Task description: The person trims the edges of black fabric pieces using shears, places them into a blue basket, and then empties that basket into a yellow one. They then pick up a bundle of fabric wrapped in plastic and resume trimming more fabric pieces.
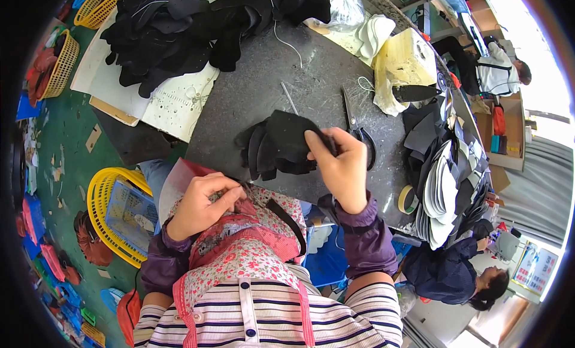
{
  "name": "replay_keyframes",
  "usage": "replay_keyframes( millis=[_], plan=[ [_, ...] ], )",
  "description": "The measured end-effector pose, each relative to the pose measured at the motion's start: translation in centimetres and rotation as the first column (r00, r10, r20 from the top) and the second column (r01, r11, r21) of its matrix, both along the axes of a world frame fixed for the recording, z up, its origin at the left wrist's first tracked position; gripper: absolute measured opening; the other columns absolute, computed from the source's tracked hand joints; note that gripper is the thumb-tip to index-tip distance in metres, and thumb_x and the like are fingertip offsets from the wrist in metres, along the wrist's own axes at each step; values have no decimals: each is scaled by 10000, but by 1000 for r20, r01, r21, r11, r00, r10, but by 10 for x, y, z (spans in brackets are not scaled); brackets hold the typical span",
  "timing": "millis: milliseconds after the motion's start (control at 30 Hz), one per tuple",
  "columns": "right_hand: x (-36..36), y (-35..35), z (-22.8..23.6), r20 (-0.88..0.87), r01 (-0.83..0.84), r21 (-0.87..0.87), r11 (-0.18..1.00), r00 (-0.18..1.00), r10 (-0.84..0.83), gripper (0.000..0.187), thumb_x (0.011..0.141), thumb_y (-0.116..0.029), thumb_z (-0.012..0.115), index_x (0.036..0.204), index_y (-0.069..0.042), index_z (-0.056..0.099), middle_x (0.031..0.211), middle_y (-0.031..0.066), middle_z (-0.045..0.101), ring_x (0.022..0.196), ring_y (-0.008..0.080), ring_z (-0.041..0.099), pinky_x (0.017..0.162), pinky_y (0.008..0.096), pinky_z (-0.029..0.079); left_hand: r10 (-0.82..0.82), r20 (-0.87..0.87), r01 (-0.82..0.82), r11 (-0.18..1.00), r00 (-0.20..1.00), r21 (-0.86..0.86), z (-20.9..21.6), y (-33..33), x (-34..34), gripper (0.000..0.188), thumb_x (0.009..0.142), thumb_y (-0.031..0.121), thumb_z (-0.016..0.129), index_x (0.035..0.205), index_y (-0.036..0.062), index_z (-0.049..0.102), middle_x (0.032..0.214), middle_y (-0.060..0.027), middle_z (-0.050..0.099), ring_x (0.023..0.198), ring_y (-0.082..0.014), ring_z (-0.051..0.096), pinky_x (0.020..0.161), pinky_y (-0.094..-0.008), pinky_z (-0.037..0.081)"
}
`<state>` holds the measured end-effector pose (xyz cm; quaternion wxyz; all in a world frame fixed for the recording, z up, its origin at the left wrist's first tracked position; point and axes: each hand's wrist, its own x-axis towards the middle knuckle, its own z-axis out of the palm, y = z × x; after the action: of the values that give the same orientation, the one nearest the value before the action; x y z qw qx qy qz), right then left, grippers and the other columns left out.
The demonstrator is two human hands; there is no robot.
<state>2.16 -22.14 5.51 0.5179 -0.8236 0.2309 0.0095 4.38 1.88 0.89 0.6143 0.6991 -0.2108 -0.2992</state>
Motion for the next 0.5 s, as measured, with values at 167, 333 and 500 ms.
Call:
replay_keyframes(
  millis=[167,333,500],
  plan=[
    [-7,6,-22,203,28,-797,604,953,224,150,859,-90,601,967,13,583,765,26,571,671,78,523,577,232,407,180,70,-176,982,981,-69,-1,-16,-13,114,858,66,583,845,-29,645,714,-73,614,555,-94,515,517,-228,390],
    [-33,17,13,166,-43,-291,956,982,95,203,911,-178,552,1027,-12,570,758,-3,522,705,72,493,614,238,409,206,27,-206,978,978,-3,4,-16,-20,109,859,60,578,840,-21,648,649,-41,551,508,-74,438,464,-225,326],
    [-42,26,-1,-310,-95,706,701,849,428,289,963,-261,456,995,1,573,695,-30,439,566,54,386,496,204,316,213,102,-212,977,972,-22,8,-20,-21,97,847,50,582,827,-17,650,624,-29,506,491,-69,391,442,-237,285]
  ],
)
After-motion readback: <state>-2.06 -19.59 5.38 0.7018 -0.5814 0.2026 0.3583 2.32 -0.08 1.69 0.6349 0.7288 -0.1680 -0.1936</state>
